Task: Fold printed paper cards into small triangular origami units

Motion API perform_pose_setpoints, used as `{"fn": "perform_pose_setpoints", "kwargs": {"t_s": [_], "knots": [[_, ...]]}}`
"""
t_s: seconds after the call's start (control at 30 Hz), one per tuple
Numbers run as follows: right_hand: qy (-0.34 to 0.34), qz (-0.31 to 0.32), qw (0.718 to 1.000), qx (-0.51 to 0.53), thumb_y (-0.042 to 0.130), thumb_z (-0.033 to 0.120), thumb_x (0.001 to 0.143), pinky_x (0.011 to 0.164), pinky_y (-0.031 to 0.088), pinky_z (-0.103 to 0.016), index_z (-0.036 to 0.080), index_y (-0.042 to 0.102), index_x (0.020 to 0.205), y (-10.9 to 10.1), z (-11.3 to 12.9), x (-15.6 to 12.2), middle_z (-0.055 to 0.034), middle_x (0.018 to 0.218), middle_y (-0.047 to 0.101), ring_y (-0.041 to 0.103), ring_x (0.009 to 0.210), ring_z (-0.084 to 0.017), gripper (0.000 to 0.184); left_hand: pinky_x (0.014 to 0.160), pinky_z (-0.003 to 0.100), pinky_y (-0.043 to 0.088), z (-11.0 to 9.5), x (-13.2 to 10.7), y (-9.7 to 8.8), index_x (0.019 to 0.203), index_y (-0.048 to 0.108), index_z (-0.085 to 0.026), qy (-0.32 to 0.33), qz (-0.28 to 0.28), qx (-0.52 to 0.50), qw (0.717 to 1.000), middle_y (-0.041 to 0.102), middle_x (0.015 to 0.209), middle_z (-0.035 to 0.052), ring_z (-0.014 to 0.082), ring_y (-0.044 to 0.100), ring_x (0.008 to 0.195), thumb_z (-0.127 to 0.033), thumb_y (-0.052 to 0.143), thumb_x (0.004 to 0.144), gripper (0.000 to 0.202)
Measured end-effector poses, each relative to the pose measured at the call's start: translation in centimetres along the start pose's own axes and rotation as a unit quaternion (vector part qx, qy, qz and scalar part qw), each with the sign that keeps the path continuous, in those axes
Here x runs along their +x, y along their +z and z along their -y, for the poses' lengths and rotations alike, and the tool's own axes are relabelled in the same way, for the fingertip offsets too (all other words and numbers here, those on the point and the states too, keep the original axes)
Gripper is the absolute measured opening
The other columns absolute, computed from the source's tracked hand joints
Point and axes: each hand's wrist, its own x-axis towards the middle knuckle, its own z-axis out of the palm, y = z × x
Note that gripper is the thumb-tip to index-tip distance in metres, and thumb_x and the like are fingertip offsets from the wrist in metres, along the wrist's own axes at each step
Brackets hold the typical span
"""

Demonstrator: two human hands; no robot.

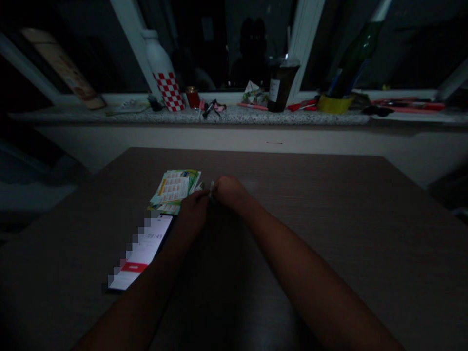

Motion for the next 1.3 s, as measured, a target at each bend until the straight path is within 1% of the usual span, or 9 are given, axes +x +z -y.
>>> {"fn": "perform_pose_setpoints", "kwargs": {"t_s": [0.2, 0.33, 0.5, 0.53, 0.6, 0.7, 0.77, 0.97, 1.3], "knots": [[0.004, 0.014, 0.999, -0.038, 0.052, 0.012, 0.084, 0.070, 0.043, -0.026, 0.013, 0.076, 0.088, 0.2, 0.9, 0.2, -0.0134, 0.088, 0.074, 0.066, 0.078, -0.020, 0.024, 0.089, 0.034, 0.049, -0.2, 0.0, -0.1, 0.109, 0.069, -0.013, 0.025, 0.019, 0.014, 0.999, 0.072, 0.106, 0.0097, 0.0216, 0.065, 0.100, -0.018, 0.043, 0.084, 0.036], [0.007, 0.016, 0.999, -0.037, 0.053, 0.013, 0.084, 0.069, 0.043, -0.025, 0.014, 0.076, 0.088, 0.3, 1.2, 0.3, -0.0126, 0.089, 0.074, 0.066, 0.079, -0.019, 0.023, 0.089, 0.034, 0.049, -0.1, 0.0, -0.2, 0.109, 0.068, -0.012, 0.032, 0.017, 0.042, 0.998, 0.072, 0.106, 0.0110, 0.0217, 0.065, 0.100, -0.017, 0.043, 0.084, 0.036], [0.020, 0.005, 1.000, -0.016, 0.054, 0.014, 0.083, 0.063, 0.040, -0.023, 0.013, 0.076, 0.085, 0.4, 1.0, -0.1, -0.0105, 0.082, 0.074, 0.064, 0.069, -0.016, 0.022, 0.093, 0.039, 0.045, -0.5, 0.0, -2.1, 0.110, 0.067, -0.011, 0.056, -0.016, 0.110, 0.992, 0.069, 0.109, 0.0148, 0.0263, 0.063, 0.101, -0.018, 0.046, 0.083, 0.034], [0.024, 0.002, 1.000, -0.010, 0.054, 0.014, 0.082, 0.062, 0.039, -0.022, 0.013, 0.076, 0.085, 0.4, 0.9, -0.2, -0.0099, 0.081, 0.074, 0.063, 0.067, -0.015, 0.022, 0.094, 0.038, 0.044, -0.6, 0.1, -2.7, 0.109, 0.066, -0.011, 0.082, -0.051, 0.172, 0.980, 0.068, 0.110, 0.0142, 0.0263, 0.062, 0.103, -0.018, 0.047, 0.083, 0.034], [0.028, -0.007, 1.000, 0.002, 0.054, 0.014, 0.082, 0.061, 0.039, -0.022, 0.013, 0.075, 0.084, 0.6, 0.7, -0.4, -0.0086, 0.080, 0.074, 0.062, 0.066, -0.014, 0.021, 0.092, 0.039, 0.044, -0.4, 0.2, -3.7, 0.107, 0.067, -0.012, 0.115, -0.070, 0.289, 0.948, 0.068, 0.107, 0.0141, 0.0289, 0.059, 0.104, -0.020, 0.049, 0.082, 0.032], [0.030, -0.021, 0.999, 0.018, 0.056, 0.016, 0.082, 0.060, 0.037, -0.022, 0.015, 0.075, 0.083, 0.8, 0.6, -0.5, -0.0066, 0.077, 0.074, 0.061, 0.065, -0.013, 0.019, 0.084, 0.041, 0.046, -0.1, 0.4, -4.4, 0.101, 0.068, -0.011, 0.101, -0.016, 0.403, 0.909, 0.068, 0.098, 0.0163, 0.0323, 0.060, 0.097, -0.024, 0.049, 0.083, 0.029], [0.031, -0.030, 0.999, 0.027, 0.057, 0.017, 0.082, 0.059, 0.037, -0.022, 0.016, 0.076, 0.083, 1.0, 0.5, -0.6, -0.0056, 0.076, 0.073, 0.061, 0.064, -0.013, 0.019, 0.083, 0.040, 0.045, 0.1, 0.4, -4.2, 0.100, 0.069, -0.011, 0.100, 0.021, 0.434, 0.895, 0.067, 0.098, 0.0175, 0.0330, 0.059, 0.097, -0.022, 0.048, 0.083, 0.029], [0.035, -0.061, 0.997, 0.041, 0.056, 0.018, 0.083, 0.063, 0.038, -0.022, 0.017, 0.075, 0.081, 1.5, 0.6, -0.8, -0.0061, 0.078, 0.074, 0.063, 0.067, -0.014, 0.019, 0.081, 0.038, 0.044, -0.1, 0.6, -3.0, 0.098, 0.070, -0.013, 0.110, 0.047, 0.434, 0.893, 0.068, 0.098, 0.0160, 0.0304, 0.059, 0.097, -0.015, 0.040, 0.085, 0.032], [0.041, -0.096, 0.992, 0.077, 0.056, 0.019, 0.084, 0.067, 0.041, -0.022, 0.017, 0.075, 0.085, 1.9, 0.2, -1.4, -0.0056, 0.081, 0.074, 0.064, 0.070, -0.014, 0.019, 0.085, 0.039, 0.045, -0.1, 0.3, -3.2, 0.103, 0.069, -0.013, 0.125, 0.043, 0.417, 0.899, 0.068, 0.099, 0.0157, 0.0297, 0.060, 0.097, -0.017, 0.045, 0.084, 0.031]]}}
